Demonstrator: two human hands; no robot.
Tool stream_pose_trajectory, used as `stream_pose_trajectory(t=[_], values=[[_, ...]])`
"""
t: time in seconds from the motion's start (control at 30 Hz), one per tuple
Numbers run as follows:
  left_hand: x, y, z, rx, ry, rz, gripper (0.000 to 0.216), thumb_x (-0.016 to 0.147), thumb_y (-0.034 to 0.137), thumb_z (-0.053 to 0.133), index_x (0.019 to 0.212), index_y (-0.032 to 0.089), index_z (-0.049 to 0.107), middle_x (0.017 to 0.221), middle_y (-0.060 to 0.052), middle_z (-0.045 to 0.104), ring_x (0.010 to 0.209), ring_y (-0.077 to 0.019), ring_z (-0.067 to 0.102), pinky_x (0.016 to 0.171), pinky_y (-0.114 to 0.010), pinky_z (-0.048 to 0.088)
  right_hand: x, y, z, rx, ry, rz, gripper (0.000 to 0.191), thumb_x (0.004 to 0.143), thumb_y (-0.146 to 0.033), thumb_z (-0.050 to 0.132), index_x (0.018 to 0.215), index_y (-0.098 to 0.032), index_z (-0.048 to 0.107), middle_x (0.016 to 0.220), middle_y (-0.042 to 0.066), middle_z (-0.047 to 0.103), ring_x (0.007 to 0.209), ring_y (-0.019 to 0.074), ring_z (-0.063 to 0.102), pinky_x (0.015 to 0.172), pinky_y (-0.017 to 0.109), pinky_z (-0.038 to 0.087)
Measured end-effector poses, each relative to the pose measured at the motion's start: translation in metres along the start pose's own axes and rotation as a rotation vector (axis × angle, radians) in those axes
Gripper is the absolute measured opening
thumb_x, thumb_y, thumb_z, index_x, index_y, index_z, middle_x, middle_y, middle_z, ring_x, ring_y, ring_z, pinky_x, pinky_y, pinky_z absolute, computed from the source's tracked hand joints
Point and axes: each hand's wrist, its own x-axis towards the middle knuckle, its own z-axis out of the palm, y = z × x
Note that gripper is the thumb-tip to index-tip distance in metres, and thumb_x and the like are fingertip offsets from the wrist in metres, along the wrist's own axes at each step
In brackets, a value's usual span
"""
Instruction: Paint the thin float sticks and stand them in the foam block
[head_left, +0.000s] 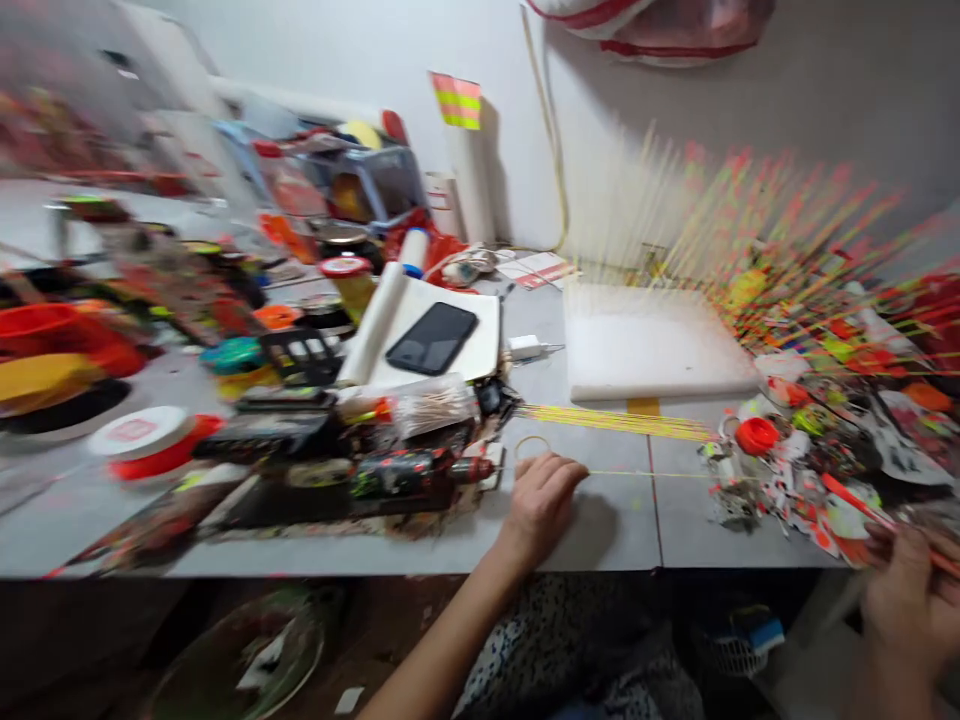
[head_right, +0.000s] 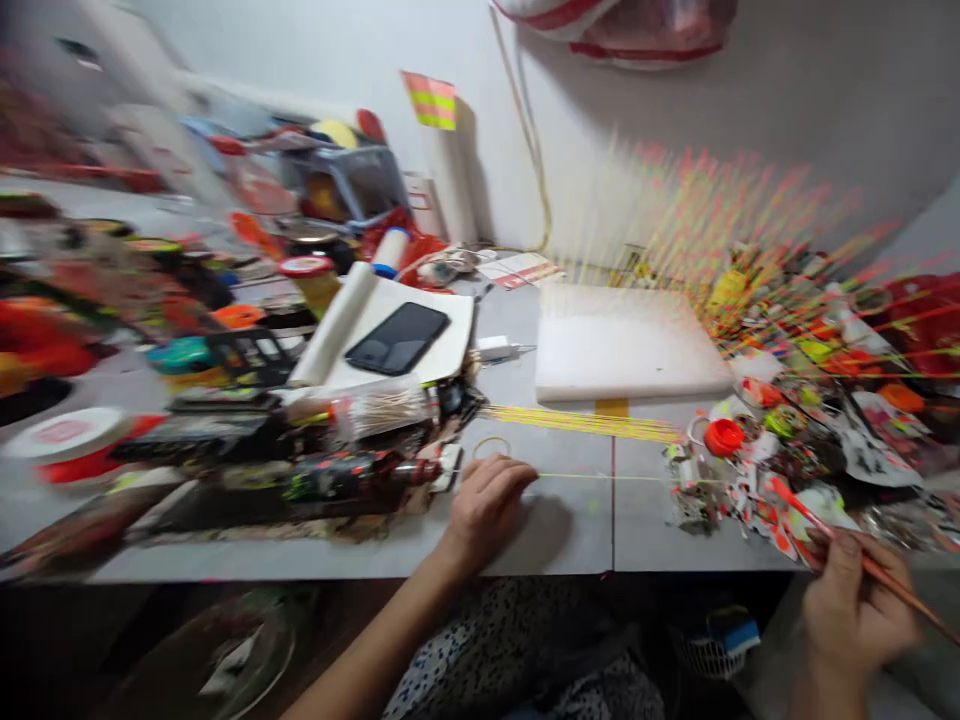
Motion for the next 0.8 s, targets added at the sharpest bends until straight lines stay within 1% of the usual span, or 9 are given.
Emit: stream_pose_trajectory(t=[0.07,0.13,0.2,0.33,0.4,0.47,0.53,0.67,0.8], values=[[0.004,0.001,0.002,0.018,-0.005,-0.024,0.017,0.094,0.012,0.049,0.090,0.022,0.063,0.079,0.001,0.070,0.075,-0.0125,0.062,0.075,-0.029,0.039,-0.004,0.001,-0.001,0.026,0.032,0.018,0.033,0.078,-0.056,0.074,0.081,-0.025,0.063,0.074,0.004,0.061,0.053,0.0218,0.059,0.055,0.045,0.052],[0.008,0.005,0.006,0.026,-0.010,-0.023,0.014,0.095,0.016,0.050,0.091,0.022,0.063,0.079,0.000,0.070,0.074,-0.0129,0.062,0.074,-0.029,0.039,-0.010,0.001,-0.003,0.031,-0.004,0.037,0.033,0.082,-0.055,0.070,0.083,-0.023,0.062,0.074,0.004,0.063,0.053,0.0198,0.060,0.050,0.036,0.050],[0.013,0.012,0.013,0.026,-0.013,-0.009,0.014,0.097,0.018,0.050,0.092,0.022,0.062,0.079,0.000,0.070,0.073,-0.0130,0.062,0.073,-0.029,0.039,-0.018,0.003,-0.005,0.018,-0.055,0.051,0.034,0.085,-0.054,0.066,0.088,-0.020,0.064,0.076,0.005,0.066,0.054,0.0191,0.062,0.049,0.032,0.049],[0.021,0.024,0.025,0.046,0.004,0.023,0.014,0.097,0.019,0.049,0.092,0.022,0.061,0.077,0.001,0.069,0.072,-0.0133,0.062,0.072,-0.029,0.038,-0.035,0.018,-0.005,-0.063,-0.099,0.023,0.035,0.083,-0.054,0.070,0.090,-0.019,0.065,0.080,0.007,0.070,0.062,0.0204,0.067,0.057,0.032,0.054],[0.024,0.026,0.027,0.054,0.023,0.058,0.012,0.097,0.018,0.050,0.092,0.022,0.060,0.076,0.001,0.068,0.072,-0.0133,0.062,0.071,-0.029,0.037,-0.043,0.027,-0.004,-0.085,-0.093,-0.024,0.035,0.080,-0.054,0.073,0.087,-0.021,0.066,0.081,0.006,0.071,0.065,0.0220,0.068,0.061,0.034,0.056],[0.026,0.026,0.027,0.061,0.031,0.092,0.011,0.096,0.017,0.050,0.093,0.021,0.059,0.076,0.001,0.067,0.071,-0.0130,0.062,0.071,-0.028,0.037,-0.051,0.032,-0.003,-0.094,-0.122,-0.062,0.031,0.081,-0.052,0.073,0.085,-0.023,0.066,0.082,0.006,0.071,0.068,0.0236,0.070,0.063,0.035,0.057],[0.027,0.025,0.026,0.066,0.025,0.119,0.010,0.096,0.015,0.051,0.092,0.021,0.058,0.076,0.001,0.067,0.071,-0.0126,0.062,0.071,-0.028,0.037,-0.057,0.032,-0.002,-0.106,-0.163,-0.105,0.025,0.083,-0.046,0.072,0.086,-0.022,0.066,0.083,0.006,0.071,0.071,0.0233,0.070,0.065,0.034,0.058],[0.026,0.022,0.025,0.068,0.018,0.152,0.010,0.095,0.014,0.052,0.091,0.020,0.059,0.076,0.001,0.066,0.070,-0.0117,0.061,0.071,-0.027,0.037,-0.065,0.026,0.003,-0.068,-0.204,-0.222,0.012,0.088,-0.030,0.070,0.090,-0.019,0.066,0.083,0.004,0.069,0.072,0.0188,0.068,0.063,0.028,0.056],[0.025,0.018,0.025,0.110,0.036,0.165,0.009,0.095,0.013,0.053,0.092,0.019,0.060,0.078,0.000,0.067,0.072,-0.0122,0.062,0.073,-0.027,0.038,-0.070,0.025,0.013,-0.006,-0.277,-0.328,0.002,0.090,-0.019,0.066,0.091,-0.020,0.064,0.081,0.003,0.066,0.072,0.0170,0.066,0.063,0.027,0.055]])
